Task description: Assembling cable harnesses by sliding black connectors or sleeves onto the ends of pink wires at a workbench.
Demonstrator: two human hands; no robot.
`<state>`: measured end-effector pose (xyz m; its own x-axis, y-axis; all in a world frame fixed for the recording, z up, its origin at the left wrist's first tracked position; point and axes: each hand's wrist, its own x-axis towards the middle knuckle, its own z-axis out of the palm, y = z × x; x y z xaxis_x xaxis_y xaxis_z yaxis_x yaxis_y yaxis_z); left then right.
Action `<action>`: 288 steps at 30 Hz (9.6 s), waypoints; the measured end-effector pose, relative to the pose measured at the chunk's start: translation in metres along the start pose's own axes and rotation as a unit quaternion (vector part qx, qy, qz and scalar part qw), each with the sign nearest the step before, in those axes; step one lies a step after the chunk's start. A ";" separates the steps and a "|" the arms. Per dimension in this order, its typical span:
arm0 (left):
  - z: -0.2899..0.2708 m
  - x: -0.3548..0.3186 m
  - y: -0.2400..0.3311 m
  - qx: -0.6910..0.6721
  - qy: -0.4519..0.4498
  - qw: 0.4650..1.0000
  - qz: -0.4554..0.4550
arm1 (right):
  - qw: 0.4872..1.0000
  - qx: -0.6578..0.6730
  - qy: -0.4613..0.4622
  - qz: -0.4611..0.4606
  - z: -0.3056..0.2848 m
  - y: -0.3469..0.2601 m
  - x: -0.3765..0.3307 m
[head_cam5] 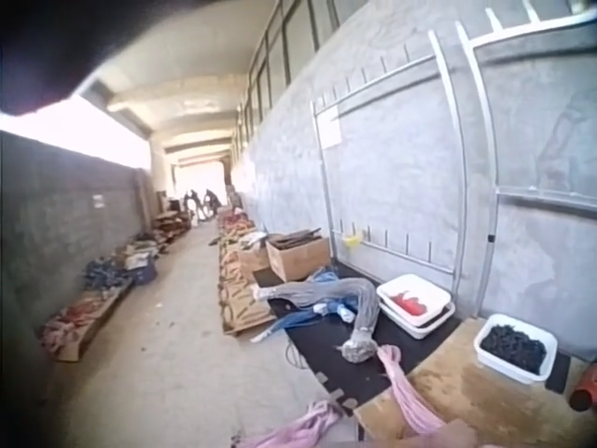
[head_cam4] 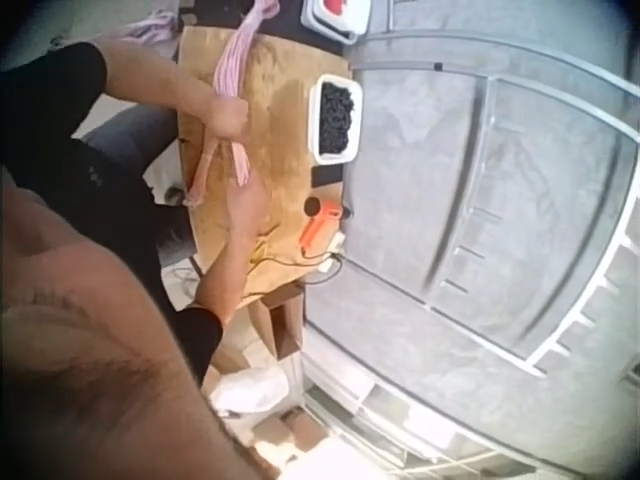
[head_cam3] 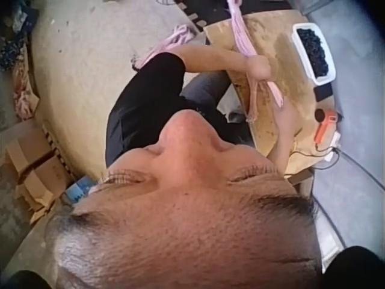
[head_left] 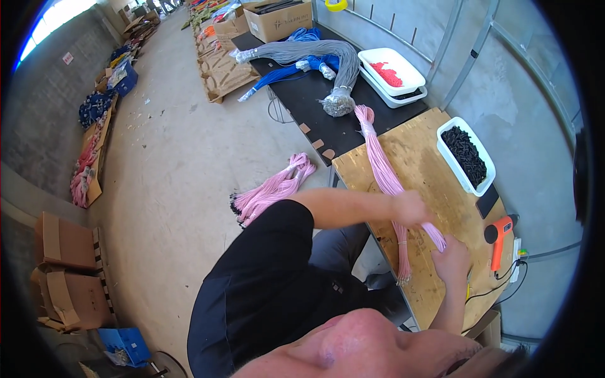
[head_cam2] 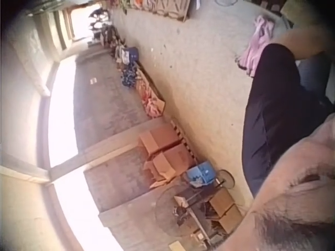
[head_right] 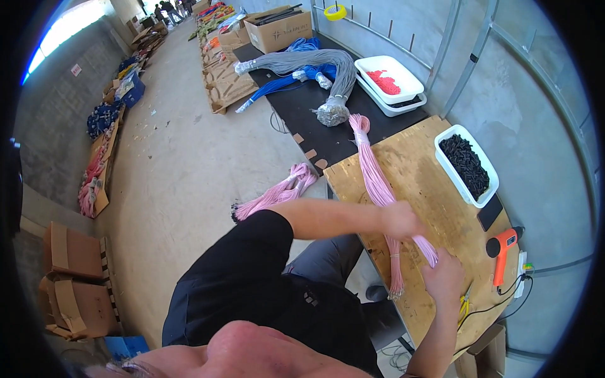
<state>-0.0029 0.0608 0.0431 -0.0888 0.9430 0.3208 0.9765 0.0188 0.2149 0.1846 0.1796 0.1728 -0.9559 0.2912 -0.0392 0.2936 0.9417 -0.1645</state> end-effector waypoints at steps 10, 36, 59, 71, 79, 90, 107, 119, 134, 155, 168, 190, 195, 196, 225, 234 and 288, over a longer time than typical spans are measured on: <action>-0.034 0.002 0.023 -0.064 0.174 0.982 0.038 | 0.997 0.061 0.049 -0.023 -0.002 0.006 0.006; -0.048 -0.082 -0.137 0.119 0.153 0.979 0.066 | 0.991 0.124 0.042 -0.004 -0.011 0.020 0.020; -0.054 -0.059 -0.099 0.035 0.128 0.986 0.103 | 0.981 0.192 0.026 -0.007 -0.017 0.027 0.021; -0.057 -0.091 -0.119 0.050 0.157 0.986 0.020 | 0.975 0.219 0.017 0.005 -0.016 0.031 0.016; -0.045 -0.107 -0.161 0.046 0.080 0.996 0.009 | 0.979 0.203 0.010 -0.020 -0.017 0.027 0.019; -0.083 -0.119 -0.196 0.050 -0.039 0.996 -0.068 | 0.944 0.327 -0.031 0.044 0.022 0.060 0.014; -0.078 -0.069 -0.250 0.023 -0.108 0.984 -0.142 | 0.777 0.600 -0.121 0.146 0.085 0.104 -0.020; -0.054 -0.045 -0.213 0.195 -0.064 0.919 -0.338 | 0.673 0.709 -0.084 0.193 0.117 0.119 -0.005; -0.046 -0.022 -0.171 0.065 -0.071 0.879 -0.467 | 0.748 0.631 0.055 0.198 0.138 0.102 -0.021; 0.027 -0.036 -0.010 -0.111 0.087 0.977 0.159 | 0.681 0.691 0.102 0.221 0.108 0.102 0.005; 0.030 -0.062 -0.002 -0.137 0.085 0.983 0.088 | 0.693 0.680 0.111 0.213 0.099 0.094 0.006; 0.037 0.058 0.047 -0.159 0.012 0.982 -0.098 | 0.938 0.121 0.320 -0.046 0.041 0.024 -0.009; 0.032 0.055 0.044 -0.149 0.033 0.988 -0.037 | 0.915 0.190 0.355 -0.007 0.068 0.048 0.000; 0.030 0.053 0.043 -0.148 0.036 0.988 -0.040 | 0.898 0.228 0.375 -0.011 0.076 0.057 0.005; 0.000 0.044 0.065 -0.282 0.040 0.959 0.006 | 0.824 0.508 0.251 0.017 0.089 0.050 0.016; 0.021 0.058 0.060 -0.321 0.007 0.947 -0.011 | 0.806 0.471 0.353 -0.058 0.077 0.031 0.010; 0.005 0.084 0.027 -0.273 -0.125 0.954 0.020 | 0.863 0.224 0.400 -0.211 0.070 0.077 0.009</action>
<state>0.0171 0.1421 0.0711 0.0614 0.9904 0.1238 0.7246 -0.1295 0.6769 0.1978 0.2428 0.0910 -0.6099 0.1301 0.7817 -0.2850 0.8844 -0.3696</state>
